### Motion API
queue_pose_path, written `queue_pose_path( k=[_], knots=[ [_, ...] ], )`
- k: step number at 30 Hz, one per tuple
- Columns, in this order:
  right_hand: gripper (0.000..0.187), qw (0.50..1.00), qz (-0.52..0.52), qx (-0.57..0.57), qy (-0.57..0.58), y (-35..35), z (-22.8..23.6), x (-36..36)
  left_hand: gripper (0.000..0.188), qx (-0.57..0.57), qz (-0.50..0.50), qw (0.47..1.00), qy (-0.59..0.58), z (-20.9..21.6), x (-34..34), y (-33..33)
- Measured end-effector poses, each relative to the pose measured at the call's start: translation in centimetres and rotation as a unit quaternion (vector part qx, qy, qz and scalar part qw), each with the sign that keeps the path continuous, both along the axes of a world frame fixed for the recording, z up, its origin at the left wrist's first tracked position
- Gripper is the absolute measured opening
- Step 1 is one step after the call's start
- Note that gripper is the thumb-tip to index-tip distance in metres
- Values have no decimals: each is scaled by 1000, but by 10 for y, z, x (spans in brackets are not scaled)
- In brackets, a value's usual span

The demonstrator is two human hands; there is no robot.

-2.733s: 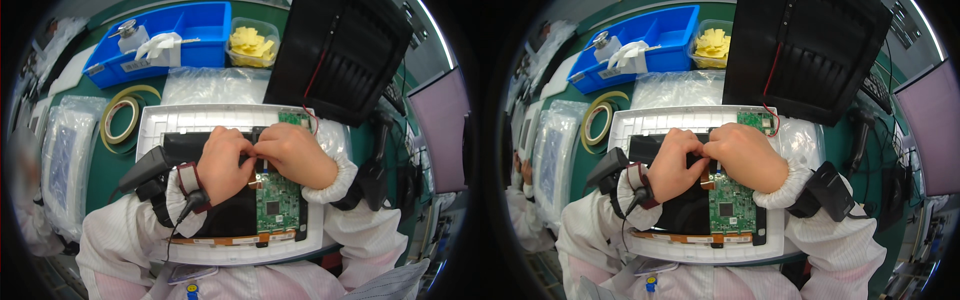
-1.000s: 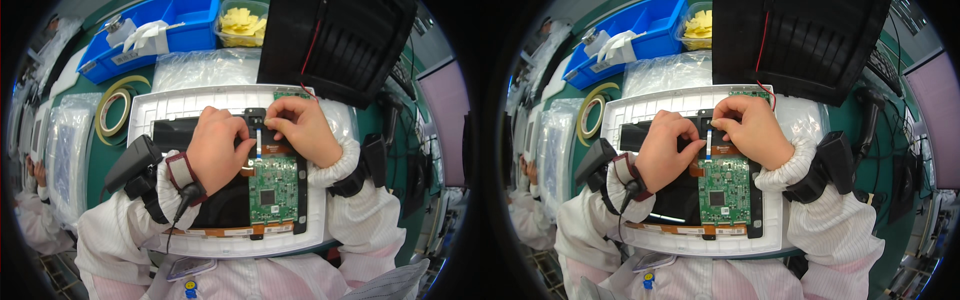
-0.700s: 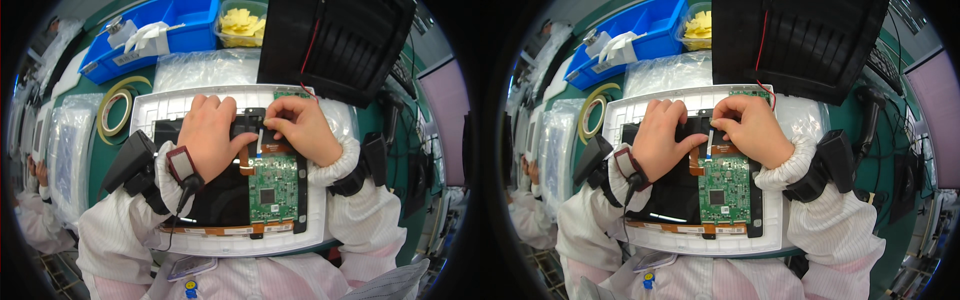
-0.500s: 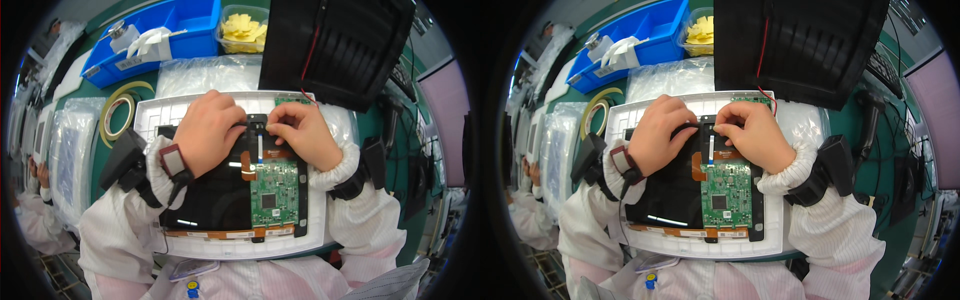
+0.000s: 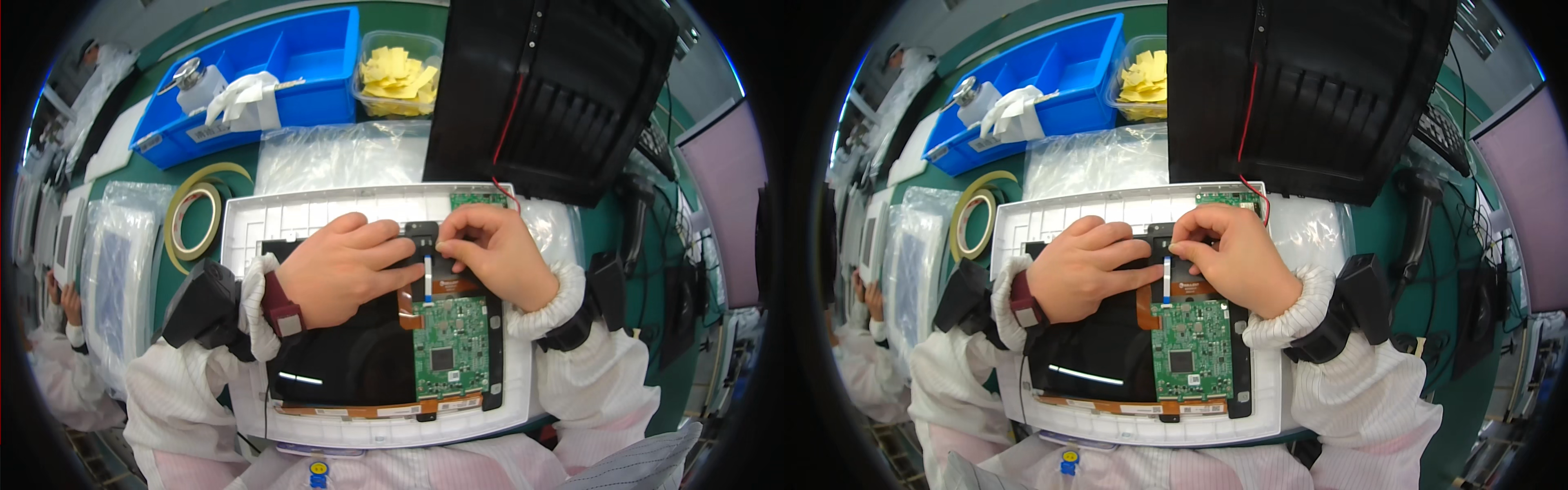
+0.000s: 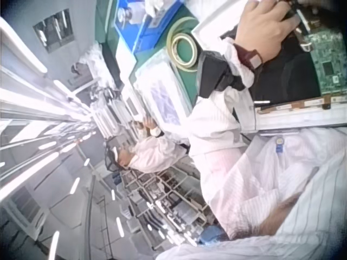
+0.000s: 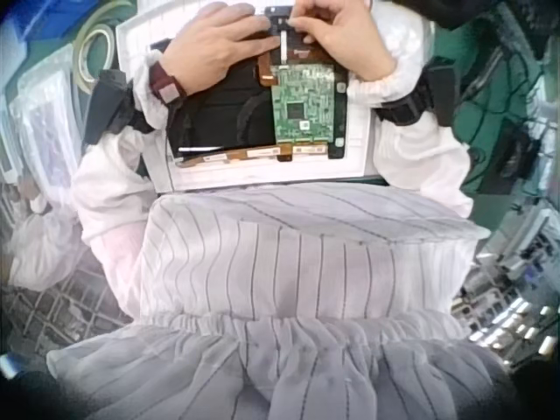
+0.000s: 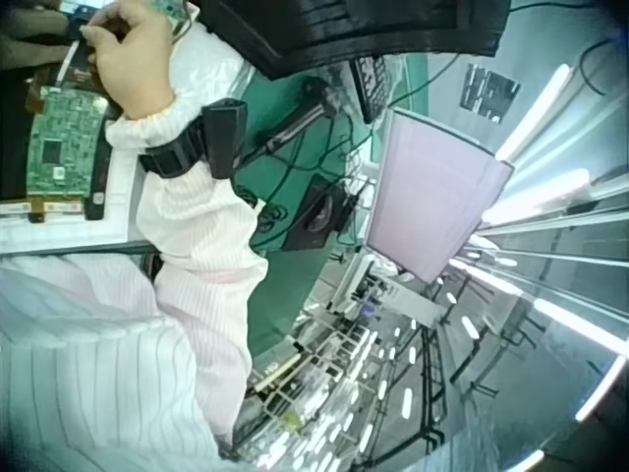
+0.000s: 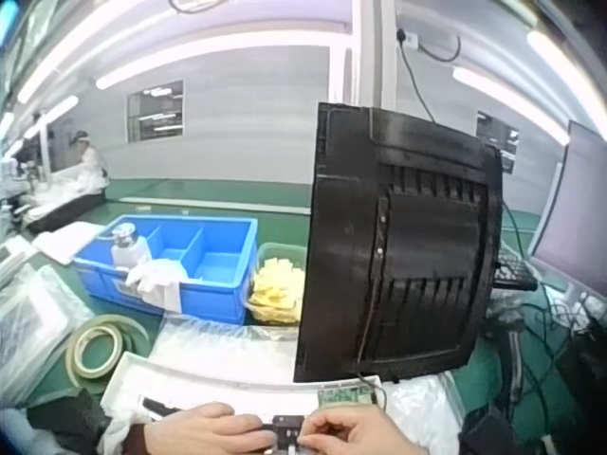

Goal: The person picks up a black panel and sets it aside, then peels the backing off a black adhesive strip and applies it to a circuit board. They repeat this process with a second black strip, pressing it onto the other side of the circuit board to secure the assembly.

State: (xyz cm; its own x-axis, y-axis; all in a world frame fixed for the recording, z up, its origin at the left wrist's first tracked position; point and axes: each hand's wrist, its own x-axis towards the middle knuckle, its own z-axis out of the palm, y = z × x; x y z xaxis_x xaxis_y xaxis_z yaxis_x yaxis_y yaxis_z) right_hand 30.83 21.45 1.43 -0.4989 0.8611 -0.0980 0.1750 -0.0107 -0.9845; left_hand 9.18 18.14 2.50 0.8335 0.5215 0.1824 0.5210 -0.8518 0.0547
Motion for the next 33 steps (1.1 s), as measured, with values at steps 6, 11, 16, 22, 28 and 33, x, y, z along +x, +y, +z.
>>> queue_pose_path(
  k=[6, 11, 16, 22, 28, 33],
  knots=[
    [4, 1000, 6, 4, -6, -1, 2, 1, 37, 34, -35, 998, 29, 2, -4, 9],
    [4, 1000, 4, -10, -3, -1, 3, 1, 33, 25, -107, 994, 22, 8, -9, 15],
    [6, 1000, 5, -14, -9, 0, 4, -1, 30, 13, -179, 984, 2, 11, -9, 27],
    [4, 1000, -2, -20, -8, 0, 1, 0, 34, 13, -217, 976, 29, 12, -6, 35],
    [3, 999, -7, -32, -2, 1, 3, 2, 33, -5, -234, 972, 15, 3, 1, 44],
    [3, 999, -7, -39, -5, 1, 4, -1, 34, -9, -232, 973, -3, -1, -1, 44]
  ],
)
